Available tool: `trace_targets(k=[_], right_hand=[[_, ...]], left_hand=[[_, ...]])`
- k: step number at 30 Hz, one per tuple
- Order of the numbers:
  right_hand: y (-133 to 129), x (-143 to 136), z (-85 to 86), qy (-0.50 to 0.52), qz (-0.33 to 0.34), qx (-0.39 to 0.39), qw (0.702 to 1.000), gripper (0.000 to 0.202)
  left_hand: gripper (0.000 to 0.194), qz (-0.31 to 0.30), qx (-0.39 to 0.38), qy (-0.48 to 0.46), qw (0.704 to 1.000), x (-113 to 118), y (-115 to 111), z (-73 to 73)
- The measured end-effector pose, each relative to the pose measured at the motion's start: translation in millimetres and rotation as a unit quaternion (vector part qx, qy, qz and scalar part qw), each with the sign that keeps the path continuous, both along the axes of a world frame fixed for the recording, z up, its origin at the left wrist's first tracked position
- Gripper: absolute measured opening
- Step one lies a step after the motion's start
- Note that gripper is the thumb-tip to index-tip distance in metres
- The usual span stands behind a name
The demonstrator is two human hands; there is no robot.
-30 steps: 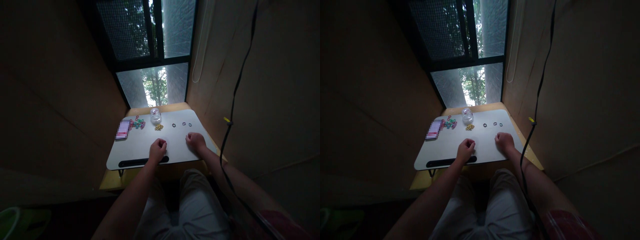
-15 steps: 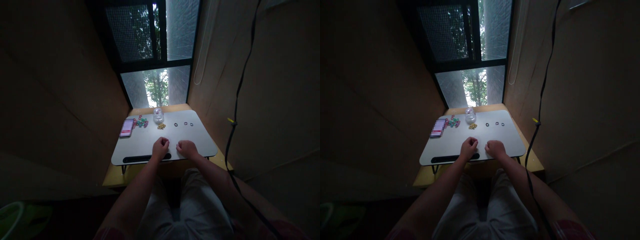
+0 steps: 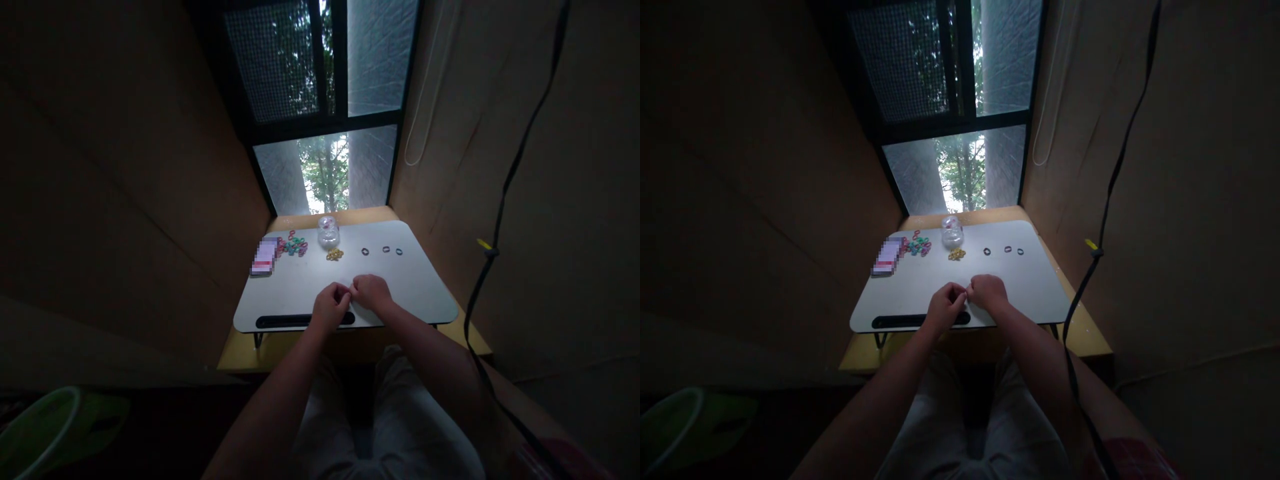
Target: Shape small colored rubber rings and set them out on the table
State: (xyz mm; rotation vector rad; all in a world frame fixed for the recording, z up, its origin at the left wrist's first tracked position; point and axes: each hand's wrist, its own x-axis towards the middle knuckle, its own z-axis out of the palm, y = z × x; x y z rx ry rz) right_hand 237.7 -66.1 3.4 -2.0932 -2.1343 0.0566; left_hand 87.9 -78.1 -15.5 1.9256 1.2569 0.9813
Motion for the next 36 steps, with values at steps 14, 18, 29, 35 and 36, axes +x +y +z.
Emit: trace_targets(k=[14, 18, 29, 35, 36], right_hand=[[16, 6, -8.7, 0.066, -0.01, 0.031, 0.997, 0.037], [18, 8, -12.4, 0.098, -0.013, 0.052, 0.994, 0.032], [59, 12, -31.0, 0.06, -0.026, 0.096, 0.993, 0.07], [58, 17, -27.5, 0.054, -0.013, 0.135, 0.989, 0.069], [57, 21, -26.6, 0.051, -0.025, 0.148, 0.987, 0.069]], left_hand=[[0.048, 0.198, 0.042, 0.314, 0.928, -74, 67, 9.0], [0.047, 0.203, 0.066, 0.329, 0.92, -71, 66, 7.5], [0.041, 0.202, 0.069, 0.326, 0.921, -68, 62, 9.9], [0.042, 0.203, 0.061, 0.321, 0.923, -68, 62, 11.3], [0.042, 0.203, 0.062, 0.32, 0.923, -68, 62, 11.1]])
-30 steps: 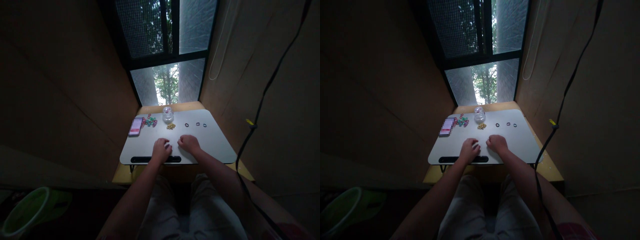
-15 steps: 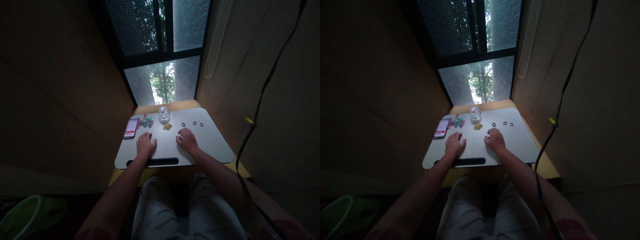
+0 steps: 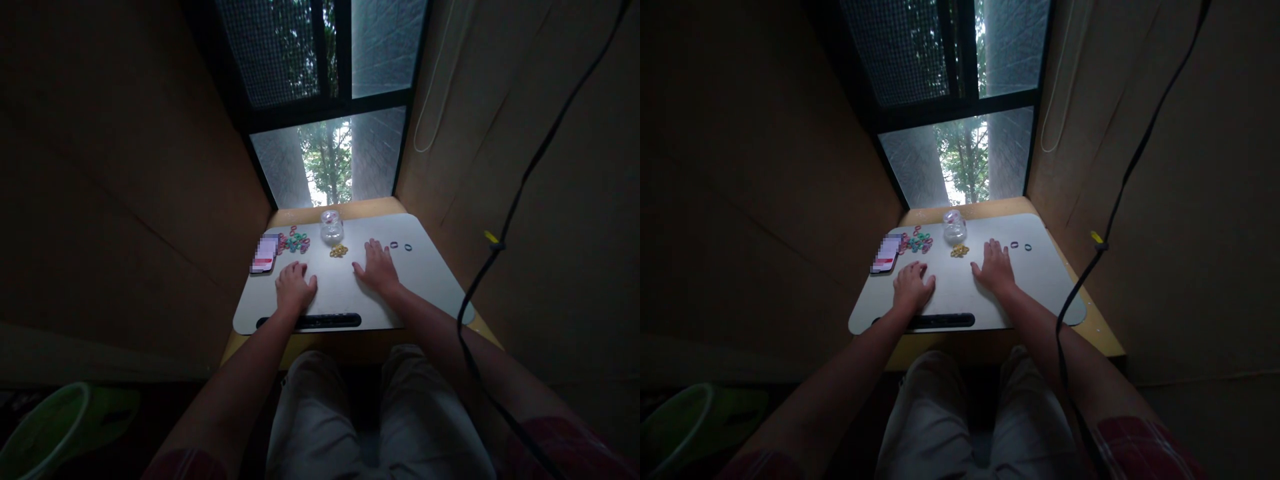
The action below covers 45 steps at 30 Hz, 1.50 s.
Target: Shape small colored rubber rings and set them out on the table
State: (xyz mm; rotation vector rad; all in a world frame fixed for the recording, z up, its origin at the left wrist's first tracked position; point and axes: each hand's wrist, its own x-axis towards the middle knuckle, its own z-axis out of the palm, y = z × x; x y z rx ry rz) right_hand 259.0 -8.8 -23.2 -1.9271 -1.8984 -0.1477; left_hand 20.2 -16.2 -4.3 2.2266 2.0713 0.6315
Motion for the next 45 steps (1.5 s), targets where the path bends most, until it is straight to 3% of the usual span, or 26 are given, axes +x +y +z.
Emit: trace_targets(k=[5, 12, 18, 20, 23, 26, 32, 40, 45], right_hand=[[4, 28, -1.1, -0.013, -0.101, -0.005, 0.995, 0.072], [-2, 32, -2.1, -0.036, -0.03, -0.019, 0.999, 0.061], [-7, 30, 3.0, -0.02, -0.053, 0.042, 0.998, 0.07], [-12, 31, 7.1, -0.015, -0.037, 0.051, 0.998, 0.062], [-25, 29, 13.9, -0.026, 0.06, -0.028, 0.997, 0.035], [-38, 22, 18.2, -0.072, 0.125, -0.104, 0.984, 0.037], [-42, 11, 22.0, -0.104, 0.08, -0.135, 0.982, 0.035], [-42, 12, 26.3, -0.111, 0.077, -0.142, 0.981, 0.039], [-41, 11, 27.3, -0.104, 0.074, -0.142, 0.982, 0.039]], left_hand=[[0.04, -0.006, 0.014, -0.004, 1.0, -1, 0, -2.1], [0.04, -0.001, 0.003, -0.005, 1.0, 0, -1, -0.9], [0.04, -0.008, 0.019, -0.01, 1.0, -2, -1, -3.2], [0.04, -0.01, 0.021, -0.01, 1.0, -2, 0, -4.8], [0.044, -0.011, 0.016, -0.005, 1.0, -1, 1, -6.3], [0.048, -0.021, 0.007, 0.0, 1.0, 0, 4, -6.2], [0.053, -0.015, 0.007, -0.008, 1.0, 1, 12, -7.1], [0.066, 0.059, -0.022, 0.034, 0.997, 6, 33, -7.5], [0.058, 0.024, -0.018, 0.047, 0.998, 8, 39, -2.8]])
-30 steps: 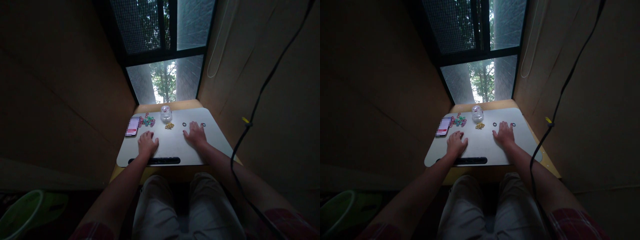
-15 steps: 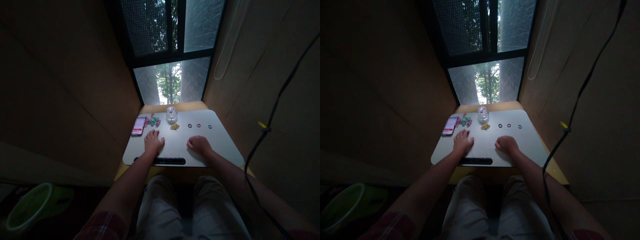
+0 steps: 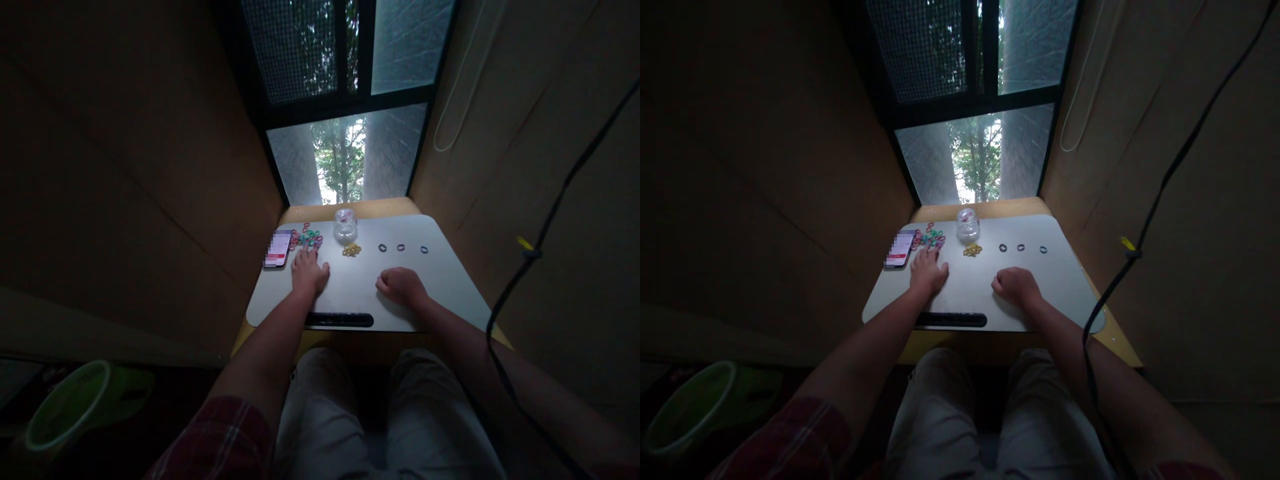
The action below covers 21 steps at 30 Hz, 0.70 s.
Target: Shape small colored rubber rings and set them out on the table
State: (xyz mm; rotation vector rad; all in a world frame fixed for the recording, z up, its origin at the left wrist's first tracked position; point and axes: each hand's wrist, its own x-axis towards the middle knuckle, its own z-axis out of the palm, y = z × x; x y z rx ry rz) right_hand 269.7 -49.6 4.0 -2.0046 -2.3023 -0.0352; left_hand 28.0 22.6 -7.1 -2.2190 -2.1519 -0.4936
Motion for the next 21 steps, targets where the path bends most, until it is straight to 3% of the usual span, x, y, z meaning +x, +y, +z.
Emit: trace_targets(k=[8, 21], right_hand=[[2.8, 1.4, -4.5, 0.031, -0.003, 0.003, 1.0, 0.039], [1.0, 0.6, -2.1, 0.021, -0.007, 0.002, 1.0, 0.038]], left_hand=[[0.053, -0.069, -0.005, 0.003, 0.998, -2.2, 4.8, -2.2], [0.053, -0.076, 0.053, -0.039, 0.995, -4.5, 5.2, -6.4]])
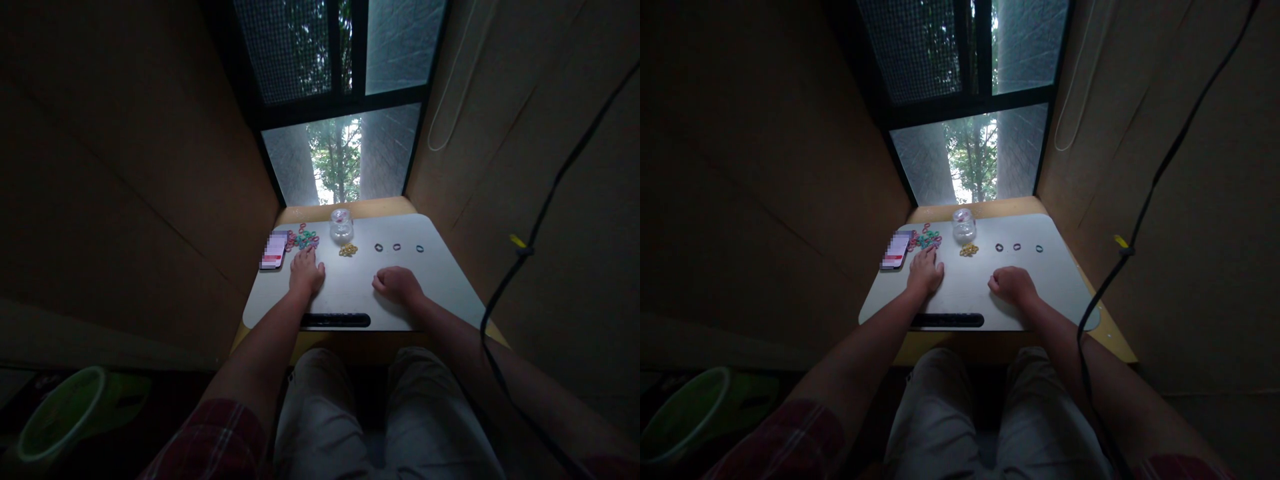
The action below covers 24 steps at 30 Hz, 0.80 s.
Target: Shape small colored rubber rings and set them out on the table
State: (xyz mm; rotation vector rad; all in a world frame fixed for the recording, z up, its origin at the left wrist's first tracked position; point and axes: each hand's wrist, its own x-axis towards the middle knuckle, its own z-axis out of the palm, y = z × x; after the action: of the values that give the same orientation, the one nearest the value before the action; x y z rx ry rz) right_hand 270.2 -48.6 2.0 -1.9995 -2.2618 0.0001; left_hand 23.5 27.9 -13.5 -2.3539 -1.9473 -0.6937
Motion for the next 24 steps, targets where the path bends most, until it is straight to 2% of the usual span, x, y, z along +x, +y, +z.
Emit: trace_targets(k=[7, 10, 13, 18, 21, 24], right_hand=[[0, 0, 0.4, -0.003, -0.006, 0.005, 1.0, 0.039], [-1, 0, -0.2, -0.003, -0.012, 0.013, 1.0, 0.038], [-4, 1, -1.5, 0.011, -0.012, 0.031, 0.999, 0.036], [-15, 0, -8.1, 0.112, 0.0, 0.061, 0.992, 0.019], [-23, -4, -13.3, 0.212, 0.024, 0.069, 0.975, 0.021], [-29, -9, -16.1, 0.254, 0.029, 0.071, 0.964, 0.021]], left_hand=[[0.047, -0.033, 0.055, -0.052, 0.997, -3, 2, -2.4], [0.041, -0.078, 0.069, -0.066, 0.992, -5, 0, -2.6], [0.038, -0.141, 0.063, -0.092, 0.984, -4, -11, -3.5], [0.037, -0.236, -0.026, -0.197, 0.951, 21, -51, -5.5], [0.042, -0.225, -0.102, -0.273, 0.93, 44, -72, -3.8], [0.04, -0.217, -0.15, -0.291, 0.919, 62, -81, -0.2]])
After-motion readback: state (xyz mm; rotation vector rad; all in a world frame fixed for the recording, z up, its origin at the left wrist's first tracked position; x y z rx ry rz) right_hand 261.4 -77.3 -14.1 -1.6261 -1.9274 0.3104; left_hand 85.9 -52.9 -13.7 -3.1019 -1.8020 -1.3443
